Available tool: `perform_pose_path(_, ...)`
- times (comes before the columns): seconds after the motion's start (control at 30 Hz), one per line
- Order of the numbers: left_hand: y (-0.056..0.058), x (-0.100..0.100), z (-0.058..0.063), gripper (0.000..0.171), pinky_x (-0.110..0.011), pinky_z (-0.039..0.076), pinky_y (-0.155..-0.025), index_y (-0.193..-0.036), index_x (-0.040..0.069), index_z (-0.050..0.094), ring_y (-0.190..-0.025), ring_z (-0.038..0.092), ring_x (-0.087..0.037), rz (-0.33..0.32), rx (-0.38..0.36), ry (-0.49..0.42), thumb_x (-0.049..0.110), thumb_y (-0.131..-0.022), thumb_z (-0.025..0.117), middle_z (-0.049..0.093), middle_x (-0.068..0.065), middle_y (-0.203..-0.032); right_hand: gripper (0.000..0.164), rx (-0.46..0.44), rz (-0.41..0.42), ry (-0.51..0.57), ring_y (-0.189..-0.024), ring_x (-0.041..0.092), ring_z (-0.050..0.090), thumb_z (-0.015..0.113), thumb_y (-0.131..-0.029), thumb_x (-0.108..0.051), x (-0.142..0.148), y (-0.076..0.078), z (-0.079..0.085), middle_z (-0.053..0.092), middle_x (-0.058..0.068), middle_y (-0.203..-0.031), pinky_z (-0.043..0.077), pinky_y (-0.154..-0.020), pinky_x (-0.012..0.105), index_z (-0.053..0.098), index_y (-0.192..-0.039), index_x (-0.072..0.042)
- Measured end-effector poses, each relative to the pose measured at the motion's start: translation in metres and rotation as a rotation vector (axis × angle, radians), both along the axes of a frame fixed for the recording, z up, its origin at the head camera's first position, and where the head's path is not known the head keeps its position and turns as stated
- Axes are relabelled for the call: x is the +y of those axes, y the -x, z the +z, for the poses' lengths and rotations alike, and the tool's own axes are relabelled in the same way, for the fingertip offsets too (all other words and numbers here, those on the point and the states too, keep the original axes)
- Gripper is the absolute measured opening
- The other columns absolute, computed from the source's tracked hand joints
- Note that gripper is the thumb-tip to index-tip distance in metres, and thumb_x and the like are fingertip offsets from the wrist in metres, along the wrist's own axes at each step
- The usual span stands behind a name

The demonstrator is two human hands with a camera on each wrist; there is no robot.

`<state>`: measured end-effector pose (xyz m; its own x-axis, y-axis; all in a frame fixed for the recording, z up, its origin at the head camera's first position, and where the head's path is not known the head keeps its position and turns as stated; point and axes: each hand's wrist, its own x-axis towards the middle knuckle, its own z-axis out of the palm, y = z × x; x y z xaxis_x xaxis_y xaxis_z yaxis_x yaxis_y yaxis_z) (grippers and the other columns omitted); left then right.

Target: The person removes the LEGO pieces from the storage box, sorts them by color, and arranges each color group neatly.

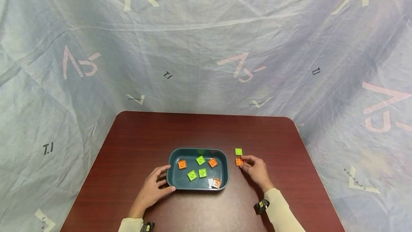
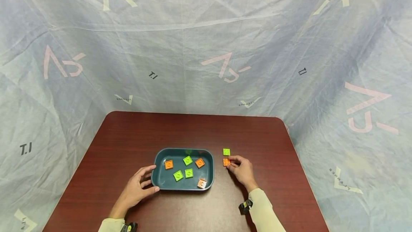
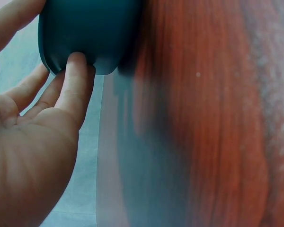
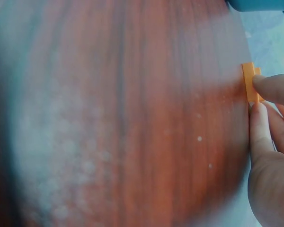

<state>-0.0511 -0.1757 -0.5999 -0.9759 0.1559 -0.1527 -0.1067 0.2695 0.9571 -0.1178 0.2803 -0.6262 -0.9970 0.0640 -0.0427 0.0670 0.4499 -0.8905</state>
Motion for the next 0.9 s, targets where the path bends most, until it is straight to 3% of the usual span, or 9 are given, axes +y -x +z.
perform_pose_path(0.3, 0.0, -0.001, 0.0, 0.085, -0.032, 0.058, -0.101, -0.154, 0.018, 0.054, -0.138, 0.057, -0.033, -0.007, 0.007, -0.011, 0.014, -0.08, 0.095, 0.054, -0.008, -0.153, 0.033, 0.0, -0.01, -0.015, -0.095, 0.018, 0.078, 0.088, -0.085, -0.003, 0.001, 0.001, 0.001, 0.08, 0.014, -0.11, 0.06, -0.074, 0.019, 0.08, -0.117, -0.01)
perform_pose_path(0.53, 0.001, -0.002, 0.0, 0.085, -0.032, 0.058, -0.102, -0.154, 0.018, 0.054, -0.139, 0.057, -0.032, -0.005, 0.011, -0.012, 0.013, -0.08, 0.095, 0.054, -0.007, -0.153, 0.034, -0.012, -0.026, 0.081, -0.081, 0.013, 0.074, 0.085, -0.088, -0.003, 0.006, 0.001, 0.01, 0.079, 0.019, -0.108, 0.057, -0.061, 0.025, 0.077, -0.121, -0.004)
perform_pose_path(0.9, 0.0, -0.001, 0.001, 0.085, -0.036, 0.059, -0.102, -0.155, 0.015, 0.052, -0.14, 0.056, -0.036, -0.024, 0.018, -0.009, 0.015, -0.081, 0.094, 0.052, -0.012, -0.155, 0.035, 0.022, -0.03, 0.07, -0.099, 0.02, 0.078, 0.084, -0.089, -0.003, 0.001, 0.001, 0.025, 0.077, 0.021, -0.112, 0.06, -0.076, 0.019, 0.075, -0.123, -0.001)
